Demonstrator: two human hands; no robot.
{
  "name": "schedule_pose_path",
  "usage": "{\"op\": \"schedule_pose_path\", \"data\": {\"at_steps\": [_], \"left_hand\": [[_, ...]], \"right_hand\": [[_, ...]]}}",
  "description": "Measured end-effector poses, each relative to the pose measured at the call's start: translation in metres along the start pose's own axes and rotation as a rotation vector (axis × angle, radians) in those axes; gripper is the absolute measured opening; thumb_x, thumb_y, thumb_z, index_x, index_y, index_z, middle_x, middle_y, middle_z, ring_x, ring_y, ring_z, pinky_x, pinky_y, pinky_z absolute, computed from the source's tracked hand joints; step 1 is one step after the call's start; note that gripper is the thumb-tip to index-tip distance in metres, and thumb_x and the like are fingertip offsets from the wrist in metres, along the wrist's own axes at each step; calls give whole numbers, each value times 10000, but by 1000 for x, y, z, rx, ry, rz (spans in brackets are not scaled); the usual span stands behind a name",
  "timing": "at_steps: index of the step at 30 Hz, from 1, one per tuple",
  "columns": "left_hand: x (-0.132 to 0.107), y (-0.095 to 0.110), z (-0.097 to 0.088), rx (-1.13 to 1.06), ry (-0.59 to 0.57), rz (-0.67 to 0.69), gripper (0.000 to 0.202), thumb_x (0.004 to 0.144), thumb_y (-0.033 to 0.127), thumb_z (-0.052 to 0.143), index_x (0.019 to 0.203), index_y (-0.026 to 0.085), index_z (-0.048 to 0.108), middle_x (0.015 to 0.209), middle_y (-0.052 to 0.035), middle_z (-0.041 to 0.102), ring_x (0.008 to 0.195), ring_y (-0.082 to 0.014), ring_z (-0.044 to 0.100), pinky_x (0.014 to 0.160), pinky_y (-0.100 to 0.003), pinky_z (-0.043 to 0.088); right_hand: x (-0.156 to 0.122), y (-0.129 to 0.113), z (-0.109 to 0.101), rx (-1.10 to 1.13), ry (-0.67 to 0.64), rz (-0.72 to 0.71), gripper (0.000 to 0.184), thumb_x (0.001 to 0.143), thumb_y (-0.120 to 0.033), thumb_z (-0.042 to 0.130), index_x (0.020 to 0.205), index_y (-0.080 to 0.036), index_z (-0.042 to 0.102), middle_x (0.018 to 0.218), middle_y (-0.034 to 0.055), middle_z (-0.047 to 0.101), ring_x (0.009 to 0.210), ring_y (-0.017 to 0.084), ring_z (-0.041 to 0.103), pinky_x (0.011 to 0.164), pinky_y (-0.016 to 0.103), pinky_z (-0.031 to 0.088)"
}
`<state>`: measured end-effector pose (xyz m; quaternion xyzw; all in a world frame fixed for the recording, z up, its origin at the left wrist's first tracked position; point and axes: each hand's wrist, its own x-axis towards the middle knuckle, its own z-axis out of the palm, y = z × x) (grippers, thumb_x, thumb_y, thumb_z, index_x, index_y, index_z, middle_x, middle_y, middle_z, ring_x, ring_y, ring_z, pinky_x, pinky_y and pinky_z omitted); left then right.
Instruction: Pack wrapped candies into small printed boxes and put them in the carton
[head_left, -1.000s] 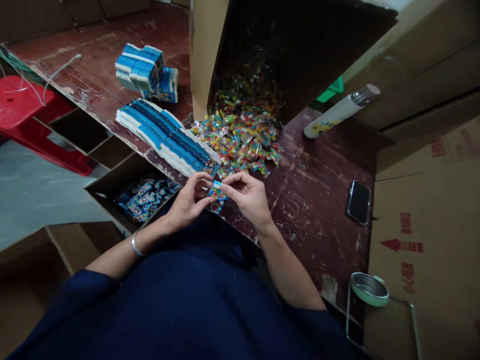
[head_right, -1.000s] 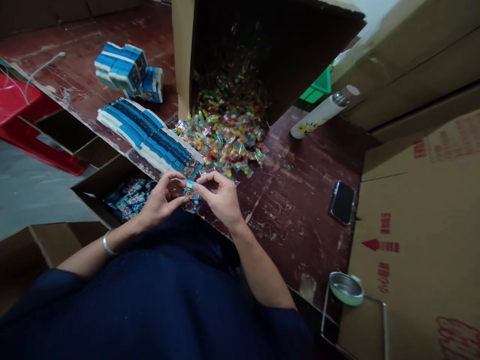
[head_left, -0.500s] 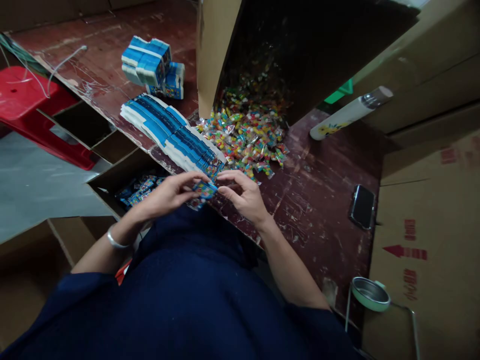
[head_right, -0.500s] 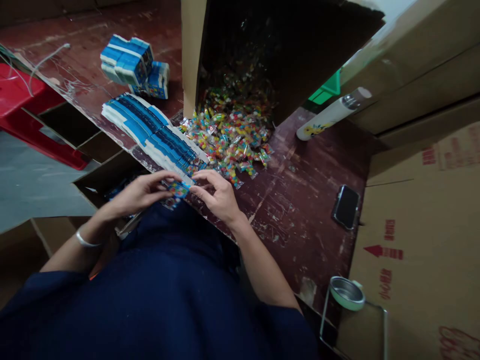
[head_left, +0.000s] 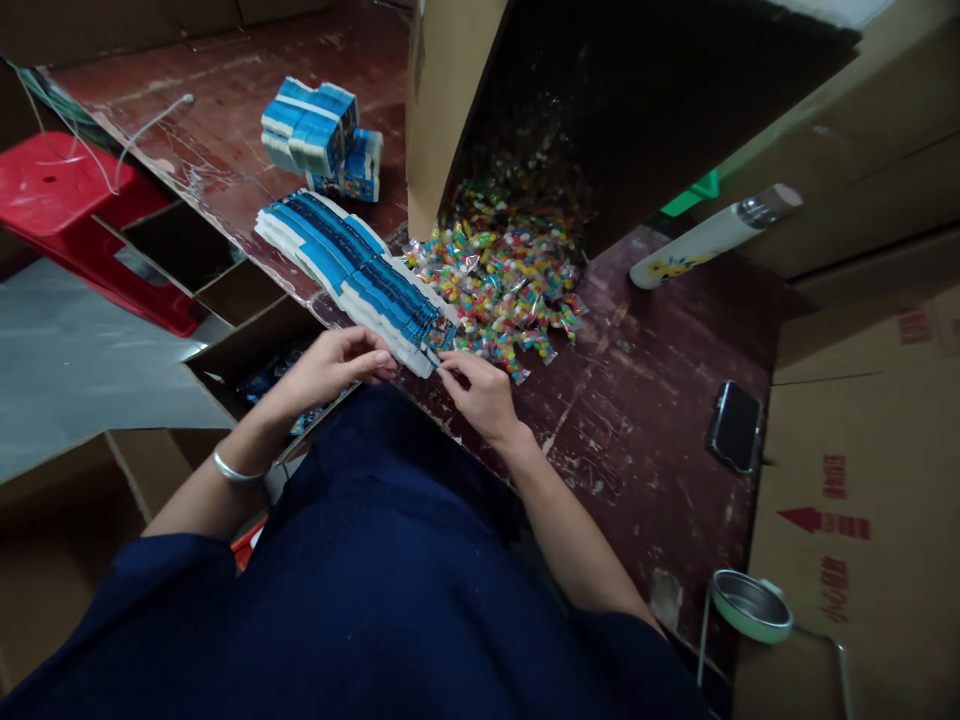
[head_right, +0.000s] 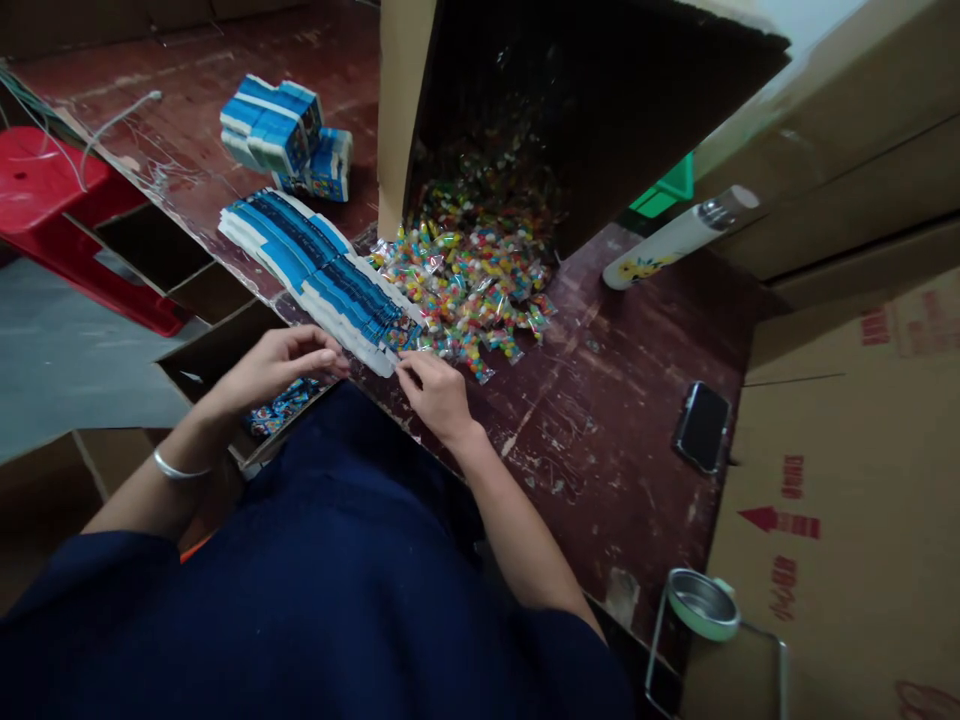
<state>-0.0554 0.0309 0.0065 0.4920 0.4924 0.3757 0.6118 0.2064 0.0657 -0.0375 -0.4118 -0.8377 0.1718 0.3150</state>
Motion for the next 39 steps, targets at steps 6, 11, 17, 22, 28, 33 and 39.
{"op": "schedule_pose_path", "data": {"at_steps": [6, 11, 17, 22, 28, 33, 39], "left_hand": [[25, -23, 51, -607, -70, -155, 477, 823, 552, 821, 963, 123, 670, 1071, -151, 797, 931, -235, 790, 849, -358, 633], [26, -18, 55, -724, -164, -113, 480, 774, 420, 892, 1126, 156, 698, 1156, -134, 789, 1023, -255, 780, 893, -346, 609], [14, -12, 48, -527, -402, -56, 567, 771, 405, 892, 1251, 147, 737, 1238, -156, 762, 1126, -273, 726, 979, -334, 530], [11, -15, 59, -331, -451, -16, 478, 781, 449, 879, 1132, 142, 777, 1037, -78, 783, 929, -197, 695, 856, -290, 504], [15, -34, 93, -498, -103, 98, 538, 703, 584, 895, 979, 138, 773, 863, -39, 732, 744, -148, 654, 740, -274, 519], [16, -49, 115, -571, 94, 174, 477, 731, 513, 896, 974, 140, 727, 855, -48, 707, 747, -155, 662, 750, -298, 561], [8, -47, 110, -282, 150, 423, 628, 840, 315, 807, 1425, 239, 591, 1247, -97, 697, 995, -214, 706, 912, -344, 581]], "right_hand": [[-24, -29, -14, -87, 236, -288, 196, 944, -96, 637, 1026, -258, 711, 1138, 74, 810, 1062, 222, 780, 934, 374, 656], [-30, -47, -26, 67, 119, -277, 296, 952, -192, 689, 1237, -264, 655, 1163, 80, 787, 1094, 238, 765, 956, 388, 648], [-10, -49, -51, 332, -153, 195, 488, 928, -406, 733, 1361, -243, 577, 731, -51, 679, 568, 135, 625, 611, 276, 550], [-7, -47, -61, 465, -173, 314, 305, 850, -446, 802, 798, -223, 600, 644, -45, 637, 546, 125, 602, 545, 251, 474], [-25, -40, -38, 459, 264, 447, 414, 764, -497, 863, 1011, -211, 694, 910, 42, 758, 787, 204, 743, 693, 313, 607], [-37, -41, -17, 422, 441, 531, 367, 781, -514, 849, 835, -188, 689, 760, 25, 733, 607, 174, 687, 575, 293, 576], [-31, -44, -4, 365, 660, 427, 446, 787, -456, 865, 1105, -181, 715, 930, 57, 733, 764, 199, 722, 687, 328, 596]]}}
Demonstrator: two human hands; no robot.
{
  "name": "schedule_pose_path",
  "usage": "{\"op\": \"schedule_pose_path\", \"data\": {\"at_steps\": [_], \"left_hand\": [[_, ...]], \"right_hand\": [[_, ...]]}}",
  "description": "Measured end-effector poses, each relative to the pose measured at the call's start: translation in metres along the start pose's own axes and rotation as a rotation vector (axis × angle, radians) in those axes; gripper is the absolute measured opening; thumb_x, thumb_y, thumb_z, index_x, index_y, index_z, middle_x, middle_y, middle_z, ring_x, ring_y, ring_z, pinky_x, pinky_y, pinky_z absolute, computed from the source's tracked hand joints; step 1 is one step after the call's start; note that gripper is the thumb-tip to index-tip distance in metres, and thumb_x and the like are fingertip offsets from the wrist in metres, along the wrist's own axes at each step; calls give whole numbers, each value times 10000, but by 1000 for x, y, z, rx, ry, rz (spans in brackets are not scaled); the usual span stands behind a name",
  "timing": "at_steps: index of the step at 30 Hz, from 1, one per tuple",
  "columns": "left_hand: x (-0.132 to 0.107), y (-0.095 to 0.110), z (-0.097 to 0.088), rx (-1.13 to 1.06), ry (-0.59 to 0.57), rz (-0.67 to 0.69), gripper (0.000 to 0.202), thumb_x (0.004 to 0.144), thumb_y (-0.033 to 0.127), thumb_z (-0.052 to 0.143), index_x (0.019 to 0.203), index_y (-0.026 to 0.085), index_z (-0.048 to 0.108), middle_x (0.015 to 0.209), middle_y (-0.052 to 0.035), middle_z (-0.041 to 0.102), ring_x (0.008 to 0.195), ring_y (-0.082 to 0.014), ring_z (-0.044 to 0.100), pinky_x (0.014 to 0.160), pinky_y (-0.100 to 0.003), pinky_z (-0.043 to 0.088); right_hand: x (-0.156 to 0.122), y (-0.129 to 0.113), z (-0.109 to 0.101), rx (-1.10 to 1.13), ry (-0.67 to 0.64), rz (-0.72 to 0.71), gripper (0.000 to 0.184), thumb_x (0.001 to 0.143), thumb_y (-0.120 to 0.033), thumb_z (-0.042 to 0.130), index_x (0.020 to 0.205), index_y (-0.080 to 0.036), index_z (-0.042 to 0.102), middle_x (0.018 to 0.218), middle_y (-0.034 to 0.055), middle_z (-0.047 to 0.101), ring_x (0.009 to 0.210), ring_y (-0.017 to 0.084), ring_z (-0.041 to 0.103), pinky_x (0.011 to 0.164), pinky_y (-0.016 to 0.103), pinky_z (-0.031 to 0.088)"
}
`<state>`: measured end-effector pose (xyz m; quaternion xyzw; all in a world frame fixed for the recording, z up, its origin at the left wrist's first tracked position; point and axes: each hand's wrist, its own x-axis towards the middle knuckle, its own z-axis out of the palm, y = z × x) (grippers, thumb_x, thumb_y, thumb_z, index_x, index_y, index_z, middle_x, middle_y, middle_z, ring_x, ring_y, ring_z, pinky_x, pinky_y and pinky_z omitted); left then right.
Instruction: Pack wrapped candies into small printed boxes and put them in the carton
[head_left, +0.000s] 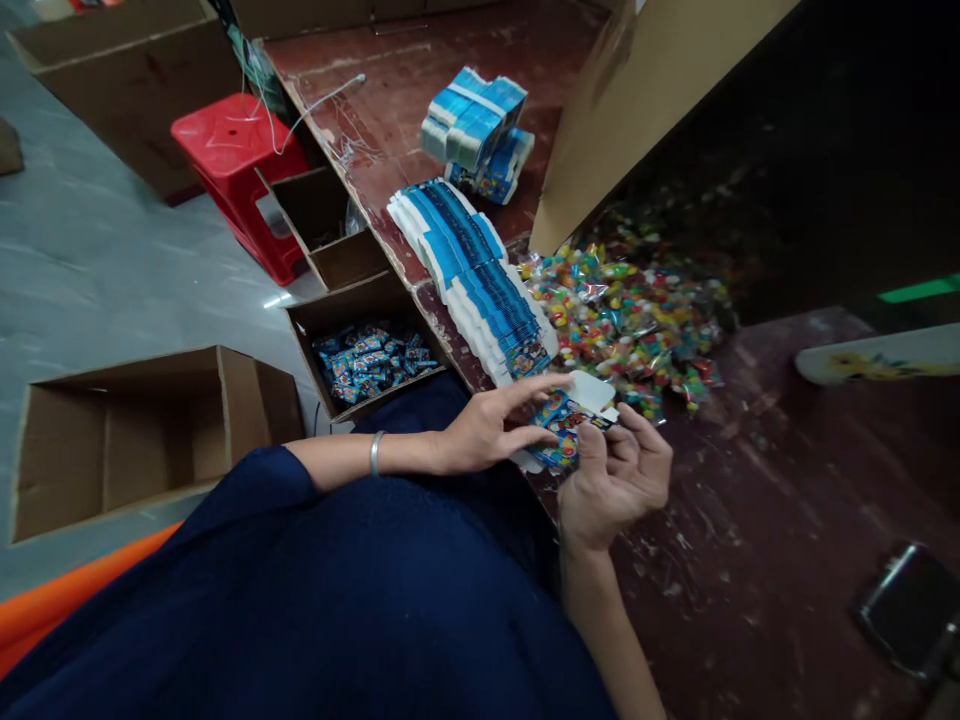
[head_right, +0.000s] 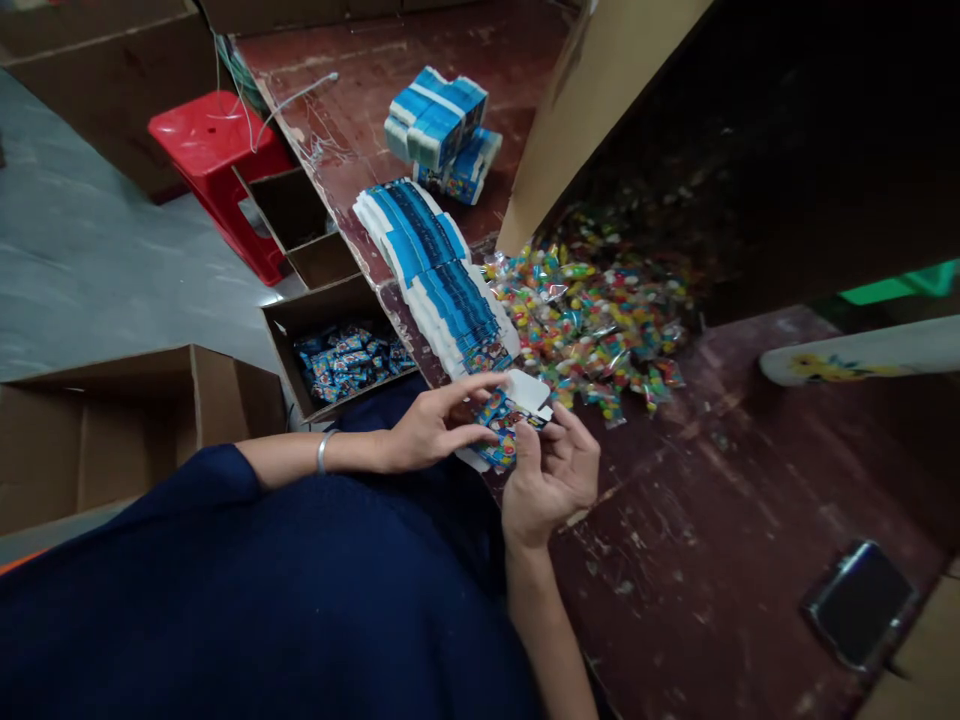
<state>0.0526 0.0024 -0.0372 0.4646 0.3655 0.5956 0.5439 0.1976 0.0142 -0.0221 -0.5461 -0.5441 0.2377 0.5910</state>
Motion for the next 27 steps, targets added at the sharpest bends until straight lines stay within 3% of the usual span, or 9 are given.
{"op": "schedule_pose_path", "data": {"at_steps": [3, 7, 10, 13, 16, 21, 24, 27], "left_hand": [[2, 7, -8, 43, -126, 29, 540, 875, 283, 761, 1394, 209, 631, 1334, -122, 690, 1159, -265, 674, 1021, -385, 544], [5, 18, -17, -50, -263, -122, 416, 888, 239, 726, 1295, 186, 653, 1134, -96, 724, 984, -224, 697, 898, -352, 565], [6, 26, -22, -26, -250, -197, 351, 848, 222, 762, 1184, 189, 664, 1065, -60, 694, 919, -187, 669, 856, -312, 553], [10, 31, -22, -34, -185, -247, 367, 810, 229, 801, 1130, 197, 625, 1023, -26, 646, 777, -123, 627, 741, -253, 541], [12, 34, -19, -61, -117, -261, 418, 765, 241, 841, 1075, 207, 563, 992, -5, 624, 717, -92, 608, 669, -211, 522], [13, 41, -19, 11, -143, -251, 419, 779, 239, 822, 1094, 209, 548, 1023, -22, 633, 783, -114, 648, 712, -229, 558], [13, 44, -22, 89, -187, -230, 431, 809, 223, 786, 1173, 212, 554, 1056, -40, 643, 874, -150, 671, 781, -268, 583], [12, 46, -25, 150, -244, -230, 470, 840, 216, 758, 1265, 209, 557, 1082, -56, 655, 886, -156, 662, 809, -285, 586]], "right_hand": [[0, 2, 1, -43, -14, -89, 384, 840, -451, 821, 1095, -178, 736, 942, 70, 730, 761, 204, 713, 688, 342, 588], [3, 0, -5, -105, -122, -177, 205, 932, -416, 725, 914, -213, 740, 863, 43, 705, 777, 209, 693, 737, 367, 577], [7, -4, -8, -134, -233, -186, 224, 959, -413, 686, 830, -230, 695, 956, 64, 715, 923, 241, 704, 857, 415, 582], [9, -8, -5, -28, -274, -111, 165, 963, -399, 684, 929, -239, 658, 1093, 90, 730, 1023, 253, 729, 904, 423, 599], [14, -13, -2, 117, -267, -31, 210, 940, -410, 722, 1038, -257, 614, 983, 51, 742, 918, 222, 750, 848, 383, 623], [28, -22, -6, 206, -455, 49, 284, 872, -465, 794, 809, -233, 641, 853, 22, 710, 827, 192, 704, 783, 340, 609], [38, -23, -12, 159, -537, 188, 282, 818, -461, 838, 861, -217, 702, 861, 22, 735, 792, 184, 698, 747, 333, 601], [48, -20, -15, 114, -585, 239, 288, 800, -467, 837, 796, -202, 723, 771, 13, 727, 692, 163, 655, 679, 319, 571]]}}
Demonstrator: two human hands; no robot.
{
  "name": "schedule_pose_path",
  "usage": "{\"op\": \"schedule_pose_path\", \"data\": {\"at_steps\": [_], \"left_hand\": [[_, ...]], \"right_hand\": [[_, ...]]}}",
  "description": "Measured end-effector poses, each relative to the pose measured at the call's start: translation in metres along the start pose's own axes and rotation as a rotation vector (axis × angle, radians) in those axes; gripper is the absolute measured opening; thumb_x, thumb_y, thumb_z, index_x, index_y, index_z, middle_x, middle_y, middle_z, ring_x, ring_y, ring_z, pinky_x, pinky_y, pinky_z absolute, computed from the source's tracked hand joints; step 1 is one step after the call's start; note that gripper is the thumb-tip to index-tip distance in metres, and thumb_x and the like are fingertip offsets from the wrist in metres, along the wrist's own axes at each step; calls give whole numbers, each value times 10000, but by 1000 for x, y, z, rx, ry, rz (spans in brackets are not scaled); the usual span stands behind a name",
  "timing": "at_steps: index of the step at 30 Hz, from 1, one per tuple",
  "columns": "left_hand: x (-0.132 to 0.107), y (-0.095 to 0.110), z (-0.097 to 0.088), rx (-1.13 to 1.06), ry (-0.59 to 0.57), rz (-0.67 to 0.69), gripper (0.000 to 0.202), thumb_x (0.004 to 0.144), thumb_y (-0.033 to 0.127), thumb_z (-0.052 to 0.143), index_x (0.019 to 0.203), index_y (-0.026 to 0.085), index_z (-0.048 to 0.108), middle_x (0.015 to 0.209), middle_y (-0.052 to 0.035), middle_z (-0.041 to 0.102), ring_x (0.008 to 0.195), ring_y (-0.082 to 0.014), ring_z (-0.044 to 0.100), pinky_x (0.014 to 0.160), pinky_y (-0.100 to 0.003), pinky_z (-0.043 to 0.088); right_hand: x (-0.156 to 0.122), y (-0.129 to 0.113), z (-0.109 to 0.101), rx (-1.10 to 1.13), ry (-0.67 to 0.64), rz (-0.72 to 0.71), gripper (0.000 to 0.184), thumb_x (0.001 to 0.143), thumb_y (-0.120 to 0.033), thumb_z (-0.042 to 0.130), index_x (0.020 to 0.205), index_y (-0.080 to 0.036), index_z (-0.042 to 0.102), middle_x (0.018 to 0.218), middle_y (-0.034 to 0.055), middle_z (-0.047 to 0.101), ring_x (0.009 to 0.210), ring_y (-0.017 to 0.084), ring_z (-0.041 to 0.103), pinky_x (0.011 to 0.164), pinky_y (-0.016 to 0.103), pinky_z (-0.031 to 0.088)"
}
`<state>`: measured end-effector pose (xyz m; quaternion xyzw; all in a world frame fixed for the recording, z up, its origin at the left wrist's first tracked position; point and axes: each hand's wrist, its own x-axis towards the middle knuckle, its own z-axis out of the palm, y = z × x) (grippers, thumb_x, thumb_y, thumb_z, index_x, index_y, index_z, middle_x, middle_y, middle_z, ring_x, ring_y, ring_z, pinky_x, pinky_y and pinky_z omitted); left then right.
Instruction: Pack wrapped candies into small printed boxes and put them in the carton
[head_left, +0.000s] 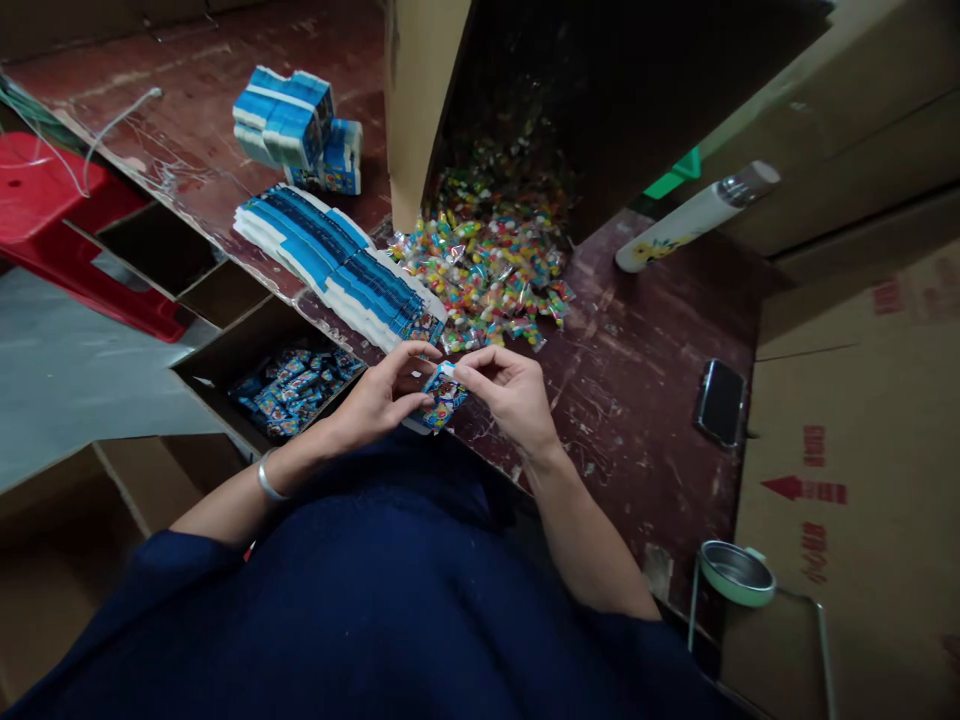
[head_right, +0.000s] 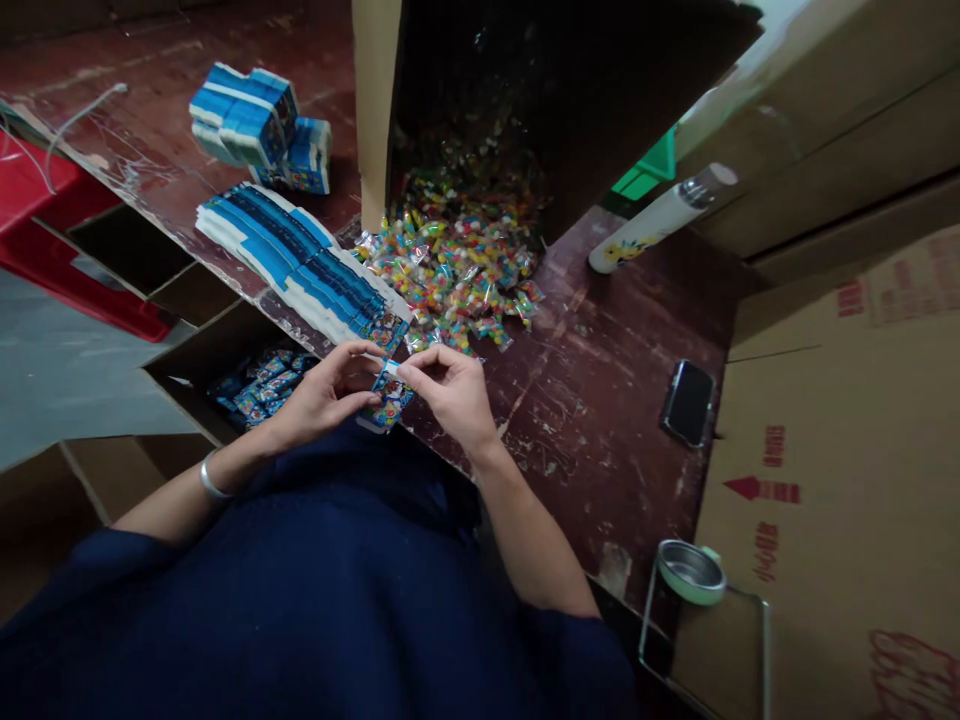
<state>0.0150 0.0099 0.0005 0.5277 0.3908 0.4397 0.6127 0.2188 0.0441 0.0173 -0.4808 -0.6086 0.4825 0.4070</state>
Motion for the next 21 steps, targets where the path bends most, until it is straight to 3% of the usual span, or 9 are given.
{"op": "schedule_pose_path", "data": {"at_steps": [4, 7, 10, 12, 14, 16, 18, 21], "left_hand": [[0, 0, -1, 2, -21, -11, 557, 841, 218, 764, 1360, 222, 563, 1087, -57, 681, 882, -160, 665, 804, -286, 579], [-1, -2, 1, -42, -10, -30, 574, 837, 223, 770, 1384, 234, 597, 1097, -57, 706, 865, -156, 681, 805, -289, 580], [-3, -8, 5, -101, 22, -73, 441, 812, 254, 797, 1237, 198, 694, 1125, -71, 729, 920, -183, 706, 860, -311, 588], [-5, -15, 9, -143, 38, -113, 389, 792, 279, 821, 1149, 177, 704, 1104, -74, 733, 934, -194, 710, 865, -313, 587], [-7, -23, 9, -201, 39, -168, 409, 757, 294, 853, 1099, 173, 662, 1049, -59, 716, 910, -186, 705, 829, -303, 587], [-8, -29, 4, -221, -13, -257, 435, 715, 291, 882, 1020, 178, 593, 964, -20, 673, 844, -161, 691, 770, -281, 580], [-8, -31, -8, -158, -131, -341, 460, 698, 272, 888, 985, 186, 539, 903, 14, 631, 773, -135, 666, 718, -256, 561], [-6, -23, -33, 83, -374, -339, 482, 758, 253, 828, 1166, 203, 575, 945, 1, 665, 796, -145, 656, 718, -247, 539]], "right_hand": [[4, 1, -3, -28, -13, -25, 312, 801, -469, 825, 712, -203, 690, 733, 8, 717, 666, 160, 642, 646, 309, 551], [-3, 0, 1, -138, -7, -172, 290, 914, -451, 724, 745, -217, 693, 826, 28, 747, 769, 186, 690, 732, 340, 579], [-14, 2, 1, -276, -51, -344, 308, 1019, -421, 586, 811, -236, 718, 960, 52, 772, 897, 200, 722, 852, 370, 590], [-17, 8, -5, -318, -101, -378, 304, 1025, -449, 574, 869, -242, 734, 1027, 60, 775, 962, 207, 731, 867, 362, 596], [-15, 19, -19, -353, -47, -298, 293, 997, -500, 607, 966, -240, 738, 1052, 59, 770, 958, 210, 733, 809, 339, 603], [-7, 33, -40, -434, 142, -143, 320, 968, -523, 632, 1041, -224, 721, 1014, 55, 760, 850, 199, 720, 736, 324, 591], [4, 47, -60, -591, 314, -40, 323, 926, -508, 664, 984, -194, 717, 950, 64, 741, 725, 186, 676, 732, 348, 571], [20, 64, -76, -797, 284, 95, 291, 854, -459, 740, 946, -183, 727, 956, 77, 706, 687, 191, 648, 751, 385, 551]]}}
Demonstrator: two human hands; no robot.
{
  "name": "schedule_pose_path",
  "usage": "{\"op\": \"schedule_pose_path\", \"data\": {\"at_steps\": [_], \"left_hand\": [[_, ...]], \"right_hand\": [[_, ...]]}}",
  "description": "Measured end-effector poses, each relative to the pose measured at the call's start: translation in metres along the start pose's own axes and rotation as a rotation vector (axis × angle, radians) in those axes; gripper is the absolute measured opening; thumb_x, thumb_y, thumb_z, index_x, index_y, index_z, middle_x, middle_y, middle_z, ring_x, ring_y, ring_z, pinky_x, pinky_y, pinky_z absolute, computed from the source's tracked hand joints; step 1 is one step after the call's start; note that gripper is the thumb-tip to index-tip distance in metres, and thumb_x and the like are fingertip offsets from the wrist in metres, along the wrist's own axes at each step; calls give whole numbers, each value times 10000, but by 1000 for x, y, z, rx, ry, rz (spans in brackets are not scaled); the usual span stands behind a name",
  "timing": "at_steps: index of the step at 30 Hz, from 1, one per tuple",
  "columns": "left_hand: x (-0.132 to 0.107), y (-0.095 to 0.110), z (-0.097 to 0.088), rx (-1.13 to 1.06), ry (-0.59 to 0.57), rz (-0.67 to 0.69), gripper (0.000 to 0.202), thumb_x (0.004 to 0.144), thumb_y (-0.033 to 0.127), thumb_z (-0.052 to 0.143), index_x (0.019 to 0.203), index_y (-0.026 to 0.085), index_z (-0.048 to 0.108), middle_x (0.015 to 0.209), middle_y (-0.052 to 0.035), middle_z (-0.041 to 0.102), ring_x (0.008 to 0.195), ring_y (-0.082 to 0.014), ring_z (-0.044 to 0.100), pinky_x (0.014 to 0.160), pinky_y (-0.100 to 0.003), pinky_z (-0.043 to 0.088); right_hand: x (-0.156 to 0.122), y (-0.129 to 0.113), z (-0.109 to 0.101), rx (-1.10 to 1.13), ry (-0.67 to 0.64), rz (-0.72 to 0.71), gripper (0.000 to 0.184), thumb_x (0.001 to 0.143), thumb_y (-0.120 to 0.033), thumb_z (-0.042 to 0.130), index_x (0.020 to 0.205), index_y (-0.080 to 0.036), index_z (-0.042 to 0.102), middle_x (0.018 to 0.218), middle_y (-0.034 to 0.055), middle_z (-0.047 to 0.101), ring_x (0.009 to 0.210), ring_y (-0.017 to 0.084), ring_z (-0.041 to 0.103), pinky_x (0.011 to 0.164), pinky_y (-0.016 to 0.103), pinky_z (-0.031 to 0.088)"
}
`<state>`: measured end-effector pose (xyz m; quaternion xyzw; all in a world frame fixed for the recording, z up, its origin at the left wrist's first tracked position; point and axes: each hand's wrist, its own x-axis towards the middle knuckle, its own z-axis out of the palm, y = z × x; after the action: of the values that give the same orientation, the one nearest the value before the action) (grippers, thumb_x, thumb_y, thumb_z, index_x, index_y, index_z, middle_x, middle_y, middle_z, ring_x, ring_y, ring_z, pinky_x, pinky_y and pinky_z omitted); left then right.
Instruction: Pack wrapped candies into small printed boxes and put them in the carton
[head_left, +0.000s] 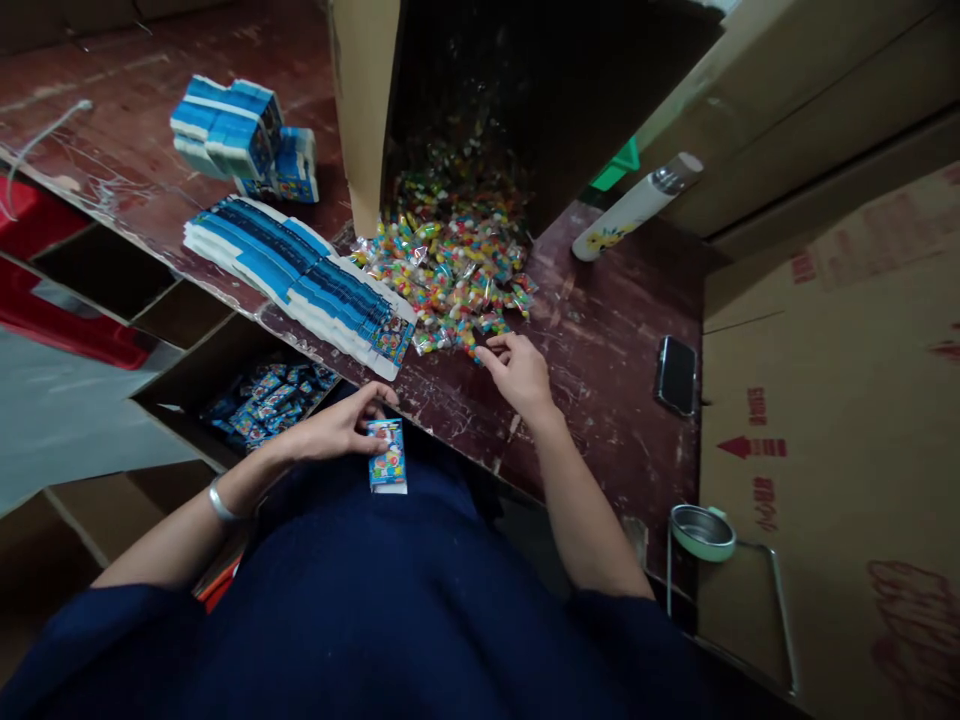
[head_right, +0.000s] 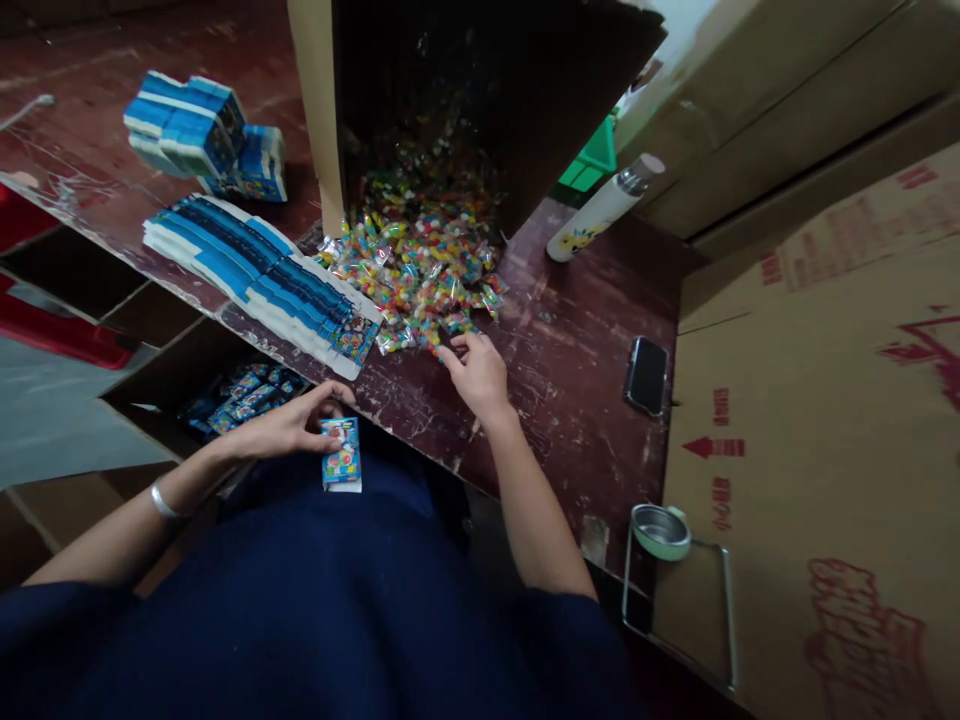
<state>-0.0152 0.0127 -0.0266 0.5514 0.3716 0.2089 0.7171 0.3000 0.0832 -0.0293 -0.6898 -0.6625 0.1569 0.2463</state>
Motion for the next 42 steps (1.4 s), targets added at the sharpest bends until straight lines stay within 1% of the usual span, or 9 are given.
{"op": "schedule_pose_path", "data": {"at_steps": [2, 6, 12, 16, 29, 33, 37, 39, 42], "left_hand": [[-8, 8, -17, 206, -122, 40, 481, 792, 242, 782, 1247, 218, 629, 1058, -39, 720, 891, -176, 678, 782, -259, 535], [-18, 23, -36, 452, -249, 59, 254, 819, 253, 744, 1067, 196, 746, 1005, -47, 776, 891, -205, 707, 813, -261, 514], [-1, 15, -25, 392, 199, 75, 381, 863, 434, 697, 1125, 158, 701, 1109, -86, 755, 1001, -258, 686, 885, -335, 516], [18, 1, -7, 206, 351, 100, 448, 821, 457, 719, 1125, 129, 709, 1095, -102, 757, 1001, -266, 679, 911, -371, 519], [23, 1, 28, -126, 339, 213, 379, 740, 290, 845, 1013, 159, 617, 957, -30, 679, 853, -161, 668, 804, -295, 560], [23, 9, 41, -233, 320, 277, 505, 770, 268, 847, 1195, 192, 586, 1003, -34, 689, 872, -162, 691, 795, -278, 584], [22, 13, 47, -297, 375, 352, 701, 825, 308, 830, 1432, 258, 484, 1062, -36, 683, 838, -148, 707, 799, -280, 601], [21, 13, 47, -316, 387, 364, 632, 835, 326, 828, 1383, 253, 523, 1095, -42, 682, 824, -142, 712, 798, -277, 603], [22, 10, 47, -320, 380, 359, 460, 826, 342, 843, 1193, 206, 602, 1038, -34, 674, 790, -124, 679, 730, -232, 578]], "right_hand": [[7, 3, 6, -68, -55, -5, 247, 824, -406, 770, 942, -193, 725, 986, 82, 691, 737, 212, 657, 776, 403, 547], [8, 0, 12, 0, -39, -89, 162, 791, -329, 780, 823, -217, 667, 951, 60, 688, 862, 243, 666, 854, 421, 543], [-10, -22, -9, 574, -202, -26, 281, 842, -475, 749, 953, -219, 717, 775, -4, 653, 613, 150, 626, 540, 290, 525], [-26, -54, -30, 639, -230, -117, 220, 900, -381, 713, 1060, -237, 759, 933, 23, 685, 686, 127, 650, 585, 278, 572], [-42, -88, -29, 257, -101, -362, 56, 904, -264, 756, 862, -242, 726, 824, 2, 745, 727, 165, 677, 708, 320, 573], [-42, -88, -20, 244, -62, -483, 176, 937, -337, 735, 785, -250, 755, 1053, 70, 759, 1081, 273, 673, 978, 472, 566], [-50, -84, -12, 497, -134, -368, 220, 958, -434, 703, 1084, -264, 764, 1323, 87, 696, 1224, 277, 663, 1006, 469, 596], [-58, -80, -6, 640, -175, -242, 331, 931, -449, 737, 1208, -268, 715, 1244, 72, 730, 1086, 241, 730, 905, 399, 643], [-68, -77, 6, 738, -178, -163, 262, 909, -434, 765, 1097, -257, 725, 1114, 45, 760, 949, 214, 759, 853, 359, 651]]}}
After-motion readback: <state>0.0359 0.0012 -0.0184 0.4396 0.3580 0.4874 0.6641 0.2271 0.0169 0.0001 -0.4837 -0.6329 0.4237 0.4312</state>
